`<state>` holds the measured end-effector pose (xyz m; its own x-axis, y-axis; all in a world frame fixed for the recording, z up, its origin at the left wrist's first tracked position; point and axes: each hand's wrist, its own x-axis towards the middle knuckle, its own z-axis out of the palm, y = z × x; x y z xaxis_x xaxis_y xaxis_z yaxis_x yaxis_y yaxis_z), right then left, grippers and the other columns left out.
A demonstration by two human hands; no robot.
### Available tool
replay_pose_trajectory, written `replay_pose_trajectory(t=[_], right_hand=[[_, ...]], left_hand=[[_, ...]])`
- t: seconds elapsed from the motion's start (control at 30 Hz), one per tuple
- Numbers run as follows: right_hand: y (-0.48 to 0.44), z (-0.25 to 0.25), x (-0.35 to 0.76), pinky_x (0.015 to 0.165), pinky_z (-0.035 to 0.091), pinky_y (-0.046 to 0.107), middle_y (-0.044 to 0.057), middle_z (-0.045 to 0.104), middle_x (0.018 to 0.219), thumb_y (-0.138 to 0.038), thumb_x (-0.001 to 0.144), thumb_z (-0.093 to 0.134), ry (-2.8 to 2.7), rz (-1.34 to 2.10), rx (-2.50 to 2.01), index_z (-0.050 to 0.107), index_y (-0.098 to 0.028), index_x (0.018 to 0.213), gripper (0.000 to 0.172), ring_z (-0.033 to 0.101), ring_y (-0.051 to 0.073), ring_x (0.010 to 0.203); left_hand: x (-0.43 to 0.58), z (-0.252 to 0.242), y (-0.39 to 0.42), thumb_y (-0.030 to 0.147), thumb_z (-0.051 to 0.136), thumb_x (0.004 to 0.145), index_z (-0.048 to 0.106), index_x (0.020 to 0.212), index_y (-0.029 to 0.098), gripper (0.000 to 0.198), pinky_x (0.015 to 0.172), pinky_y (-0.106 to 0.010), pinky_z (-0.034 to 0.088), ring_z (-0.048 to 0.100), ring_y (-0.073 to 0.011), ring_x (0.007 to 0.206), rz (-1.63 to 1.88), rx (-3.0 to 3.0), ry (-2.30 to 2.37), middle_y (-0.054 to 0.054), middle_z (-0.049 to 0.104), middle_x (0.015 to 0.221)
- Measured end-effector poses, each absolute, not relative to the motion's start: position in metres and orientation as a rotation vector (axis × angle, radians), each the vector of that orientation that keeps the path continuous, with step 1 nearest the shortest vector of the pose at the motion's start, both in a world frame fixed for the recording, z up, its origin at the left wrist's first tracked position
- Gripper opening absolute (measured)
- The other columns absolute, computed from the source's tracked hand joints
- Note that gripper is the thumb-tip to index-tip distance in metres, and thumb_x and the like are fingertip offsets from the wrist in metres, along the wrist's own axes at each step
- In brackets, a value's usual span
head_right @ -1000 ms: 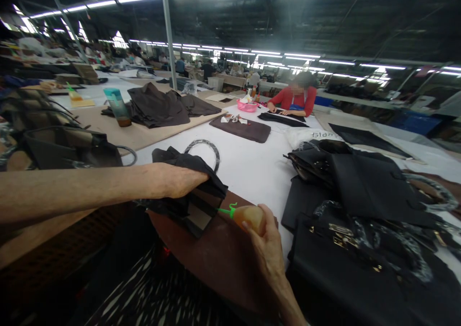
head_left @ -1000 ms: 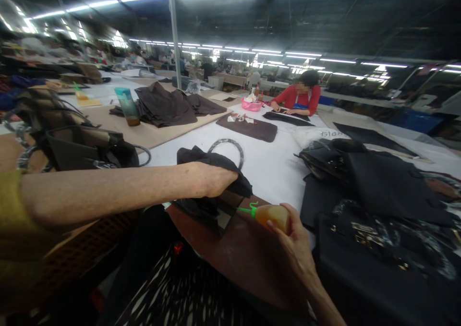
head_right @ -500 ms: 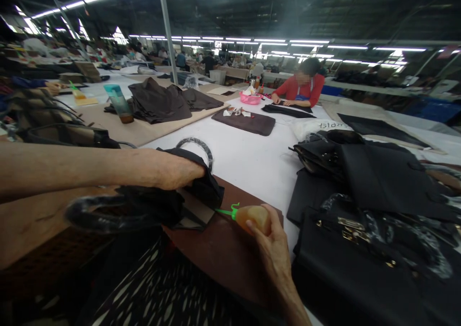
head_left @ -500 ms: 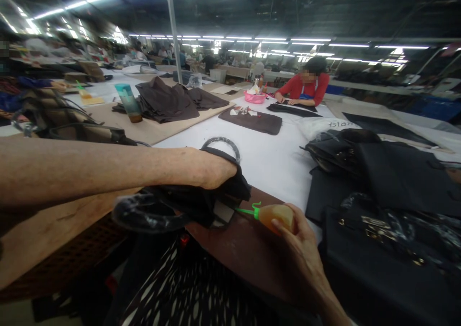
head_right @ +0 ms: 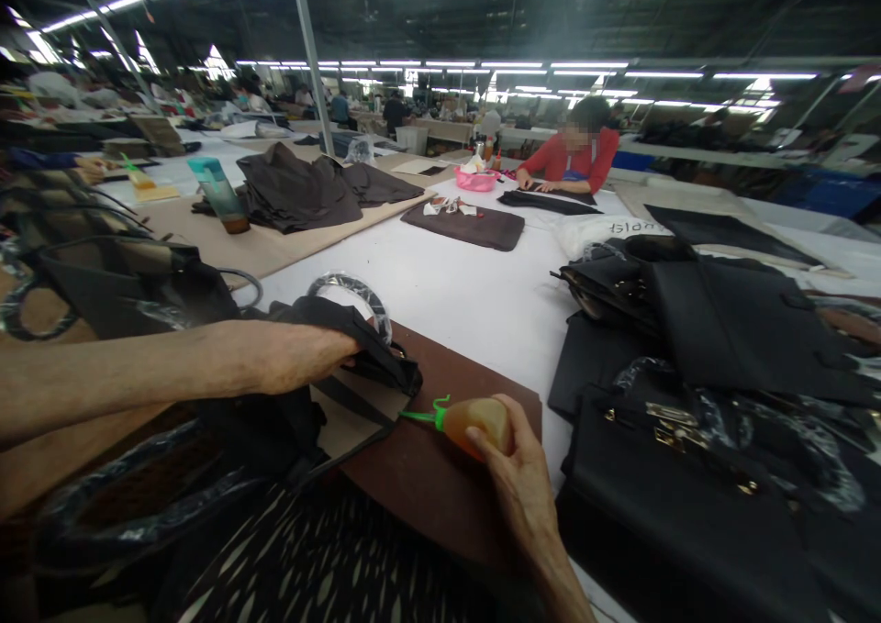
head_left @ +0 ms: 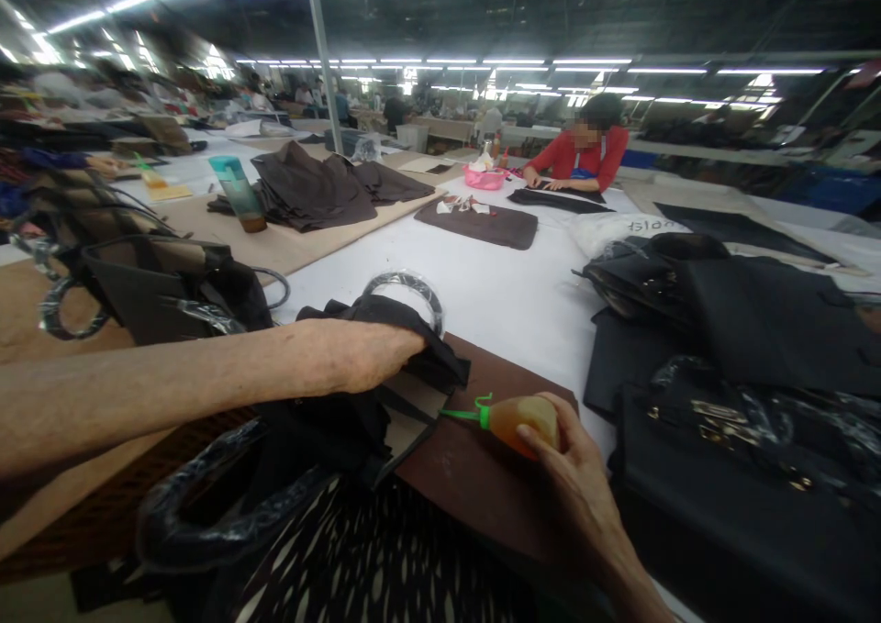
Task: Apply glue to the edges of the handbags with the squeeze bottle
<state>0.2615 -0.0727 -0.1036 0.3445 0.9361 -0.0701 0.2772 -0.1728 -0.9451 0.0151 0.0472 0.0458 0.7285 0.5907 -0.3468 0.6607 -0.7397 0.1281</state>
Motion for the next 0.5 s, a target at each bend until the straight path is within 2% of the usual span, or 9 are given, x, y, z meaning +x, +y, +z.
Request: replay_pose_trajectory(t=[0.1,0.2,0.5], right_hand=[[-0.075,-0.100,0.259,0.075,0.046,0.032,0.001,0.060,0.093,-0.049,0.071,0.064,-1.089,0.898,-1.680,0.053,-0.022,0.110,0.049,0.057,0.024,0.083],[-0.076,-0.098,0.257,0.077,0.046,0.030,0.001,0.060,0.095,-0.051,0.072,0.063,-1.079,0.922,-1.678,0.052,-0.022,0.109,0.048,0.056,0.023,0.087],[-0.078,-0.099,0.255,0.077,0.045,0.030,0.001,0.060,0.094,-0.051,0.072,0.063,-1.073,0.949,-1.707,0.052,-0.021,0.108,0.049,0.056,0.024,0.088]], left_hand=[[0.002,0.035,0.041,0.011,0.042,0.080,0.056,0.110,0.018,0.034,0.086,-0.020,0.043,0.058,-0.0142,0.096,-0.398,2.707,0.953,-0.003,0.065,0.107],[-0.008,0.025,0.031,0.013,0.043,0.081,0.054,0.115,0.020,0.037,0.092,-0.021,0.041,0.056,-0.0143,0.104,-0.342,2.736,0.948,-0.002,0.063,0.113],[-0.018,0.026,0.013,0.015,0.040,0.085,0.050,0.122,0.023,0.039,0.091,-0.020,0.042,0.057,-0.0132,0.103,-0.251,2.775,0.916,0.001,0.063,0.115]])
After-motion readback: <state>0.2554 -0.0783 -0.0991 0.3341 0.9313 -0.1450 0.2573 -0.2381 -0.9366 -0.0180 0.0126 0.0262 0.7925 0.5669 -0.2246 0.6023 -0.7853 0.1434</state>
